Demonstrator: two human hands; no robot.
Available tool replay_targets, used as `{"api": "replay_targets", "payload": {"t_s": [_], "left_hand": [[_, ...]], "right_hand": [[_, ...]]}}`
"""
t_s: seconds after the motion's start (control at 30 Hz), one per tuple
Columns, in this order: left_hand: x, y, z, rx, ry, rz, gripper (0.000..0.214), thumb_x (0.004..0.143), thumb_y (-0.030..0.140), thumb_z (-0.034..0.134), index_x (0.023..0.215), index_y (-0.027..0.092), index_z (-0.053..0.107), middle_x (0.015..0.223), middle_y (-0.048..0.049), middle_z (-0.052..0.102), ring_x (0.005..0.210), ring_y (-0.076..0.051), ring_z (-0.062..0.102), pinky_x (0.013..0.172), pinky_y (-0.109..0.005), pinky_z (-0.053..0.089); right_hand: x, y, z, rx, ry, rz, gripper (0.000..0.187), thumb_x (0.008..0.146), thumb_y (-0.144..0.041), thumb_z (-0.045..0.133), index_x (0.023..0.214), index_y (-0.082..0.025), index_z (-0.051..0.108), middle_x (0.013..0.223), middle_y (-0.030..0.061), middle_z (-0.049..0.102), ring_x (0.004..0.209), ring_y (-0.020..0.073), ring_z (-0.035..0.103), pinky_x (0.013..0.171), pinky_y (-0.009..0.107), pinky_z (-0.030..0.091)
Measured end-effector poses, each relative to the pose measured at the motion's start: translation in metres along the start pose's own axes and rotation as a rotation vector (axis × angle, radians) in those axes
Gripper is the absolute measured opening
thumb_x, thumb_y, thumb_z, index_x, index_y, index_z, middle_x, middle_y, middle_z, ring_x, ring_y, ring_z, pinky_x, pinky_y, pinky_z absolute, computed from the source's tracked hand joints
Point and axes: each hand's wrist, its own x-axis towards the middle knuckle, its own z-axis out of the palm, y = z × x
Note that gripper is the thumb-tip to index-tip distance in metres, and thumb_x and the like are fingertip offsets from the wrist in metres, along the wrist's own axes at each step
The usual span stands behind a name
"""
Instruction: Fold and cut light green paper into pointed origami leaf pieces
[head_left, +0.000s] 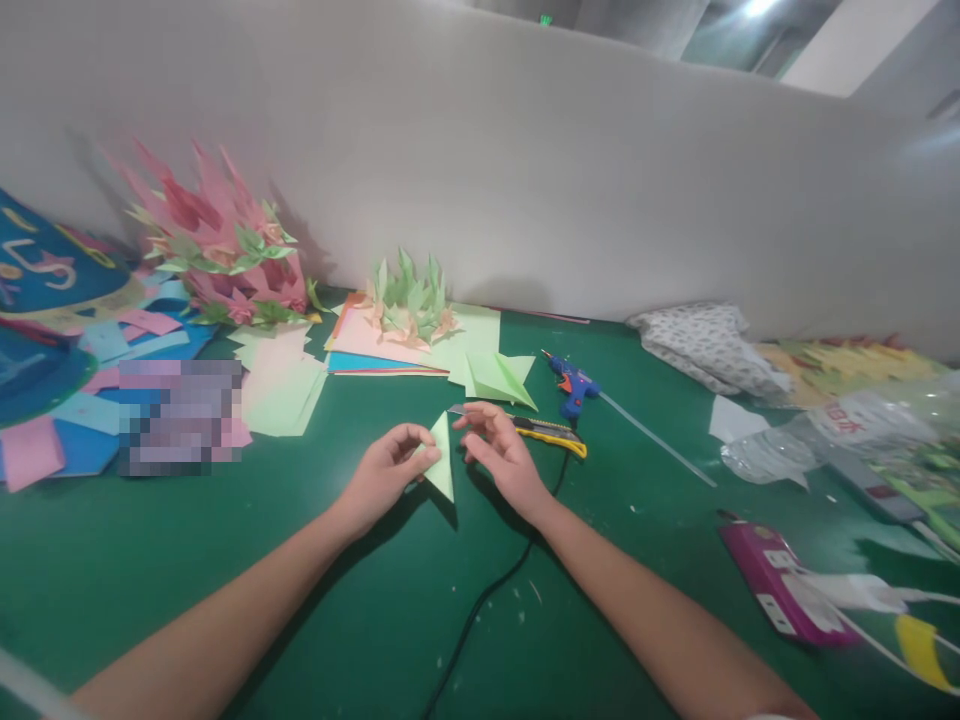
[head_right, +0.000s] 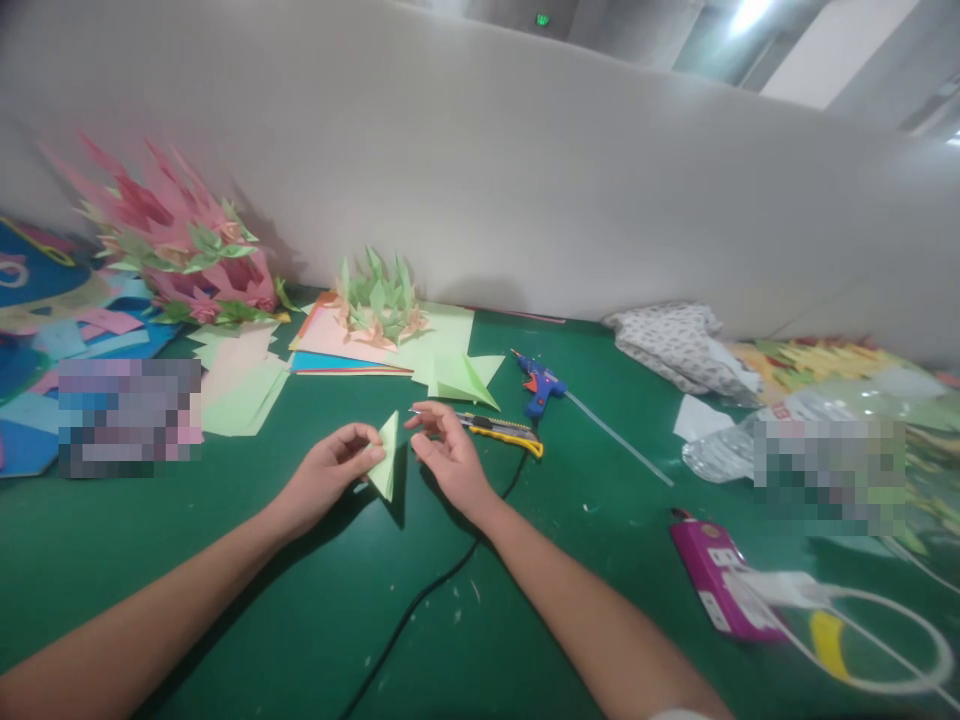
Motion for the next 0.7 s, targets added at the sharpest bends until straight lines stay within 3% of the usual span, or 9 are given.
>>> {"api": "replay_targets", "payload": {"t_s": [0.1, 0.3, 0.43, 0.7], "left_hand": [[-0.002, 0.0, -0.002, 0.05, -0.077, 0.007, 0.025, 0.075, 0.04, 0.061, 0.082, 0.016, 0.058, 0.072, 0.003, 0.051, 0.061, -0.008, 0.042, 0.057, -0.019, 0.035], [-0.004, 0.0, -0.003, 0.035, -0.166, 0.0, 0.021, 0.079, 0.037, 0.057, 0.088, 0.018, 0.054, 0.08, 0.0024, 0.053, 0.064, -0.008, 0.042, 0.059, -0.019, 0.033], [-0.001, -0.002, -0.003, -0.043, -0.139, 0.009, 0.023, 0.078, 0.032, 0.06, 0.092, 0.019, 0.05, 0.084, 0.0021, 0.052, 0.072, -0.009, 0.046, 0.063, -0.018, 0.035], [0.001, -0.01, -0.005, -0.07, -0.024, -0.009, 0.023, 0.078, 0.035, 0.06, 0.087, 0.018, 0.047, 0.07, 0.0051, 0.047, 0.058, -0.006, 0.041, 0.052, -0.016, 0.031]], "right_hand": [[0.002, -0.001, 0.0, 0.055, -0.065, -0.001, 0.034, 0.084, -0.036, 0.052, 0.116, -0.026, 0.049, 0.111, 0.0065, 0.052, 0.086, 0.0155, 0.053, 0.072, 0.029, 0.048], [0.0, -0.001, 0.0, 0.084, -0.078, 0.062, 0.017, 0.081, -0.032, 0.057, 0.095, -0.024, 0.062, 0.092, 0.0011, 0.06, 0.069, 0.0115, 0.055, 0.072, 0.029, 0.047], [0.0, 0.002, 0.0, 0.13, -0.02, 0.071, 0.014, 0.078, -0.03, 0.061, 0.09, -0.023, 0.064, 0.087, 0.0005, 0.061, 0.07, 0.0118, 0.055, 0.071, 0.028, 0.048], [0.003, 0.008, 0.0, 0.231, -0.005, 0.083, 0.015, 0.075, -0.027, 0.065, 0.09, -0.023, 0.063, 0.088, 0.0, 0.06, 0.07, 0.0109, 0.055, 0.07, 0.026, 0.048]]}}
